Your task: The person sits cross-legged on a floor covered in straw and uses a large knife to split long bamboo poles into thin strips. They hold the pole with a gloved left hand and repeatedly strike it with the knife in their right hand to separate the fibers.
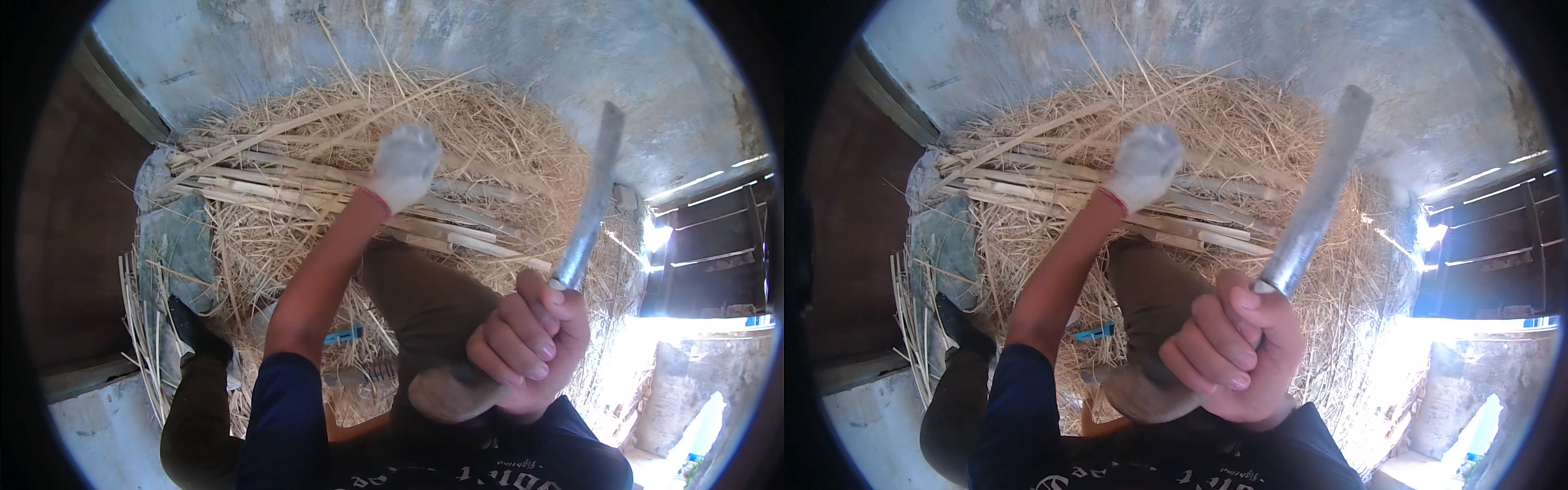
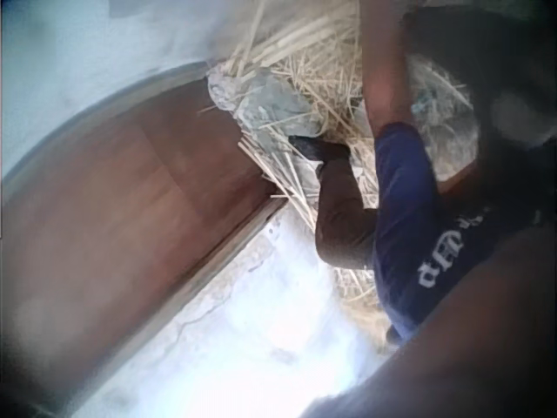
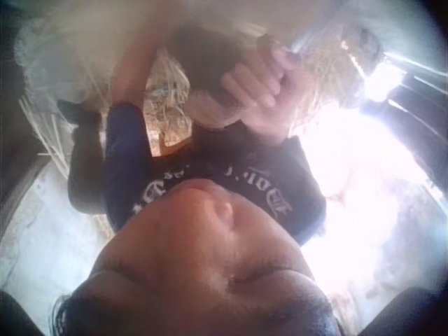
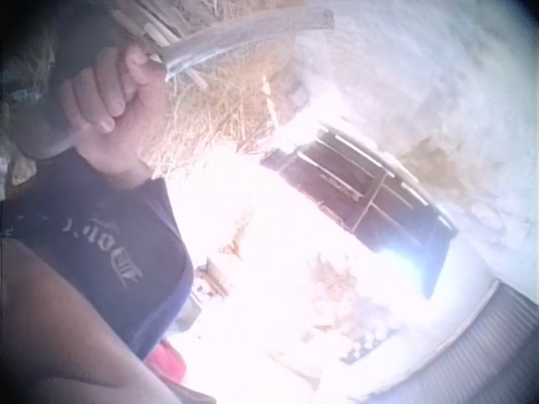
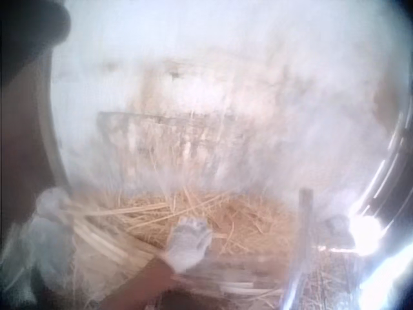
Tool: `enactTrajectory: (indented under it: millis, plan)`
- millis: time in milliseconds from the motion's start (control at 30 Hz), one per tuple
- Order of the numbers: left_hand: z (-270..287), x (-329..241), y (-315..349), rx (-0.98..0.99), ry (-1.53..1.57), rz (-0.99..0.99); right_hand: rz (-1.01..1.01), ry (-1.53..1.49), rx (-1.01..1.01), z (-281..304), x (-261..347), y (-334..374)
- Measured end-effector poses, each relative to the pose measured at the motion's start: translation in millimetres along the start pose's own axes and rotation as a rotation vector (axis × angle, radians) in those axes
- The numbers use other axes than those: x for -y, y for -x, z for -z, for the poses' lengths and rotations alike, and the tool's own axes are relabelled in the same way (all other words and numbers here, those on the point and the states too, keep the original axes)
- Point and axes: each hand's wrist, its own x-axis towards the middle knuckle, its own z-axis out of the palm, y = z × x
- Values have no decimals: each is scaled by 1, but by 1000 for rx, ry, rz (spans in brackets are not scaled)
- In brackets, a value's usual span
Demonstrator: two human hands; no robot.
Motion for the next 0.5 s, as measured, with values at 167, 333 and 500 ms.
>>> enactTrajectory:
  millis: [167,333,500]
  plan:
    - [152,35,-47,-744,-260,-299,56,71,10,-10,-31,-6]
    - [358,14,-44,-370,425,303,165,166,-94,-31,-87,-19]
    - [388,7,12,-59,-11,465,315,168,-130,-30,-96,-28]
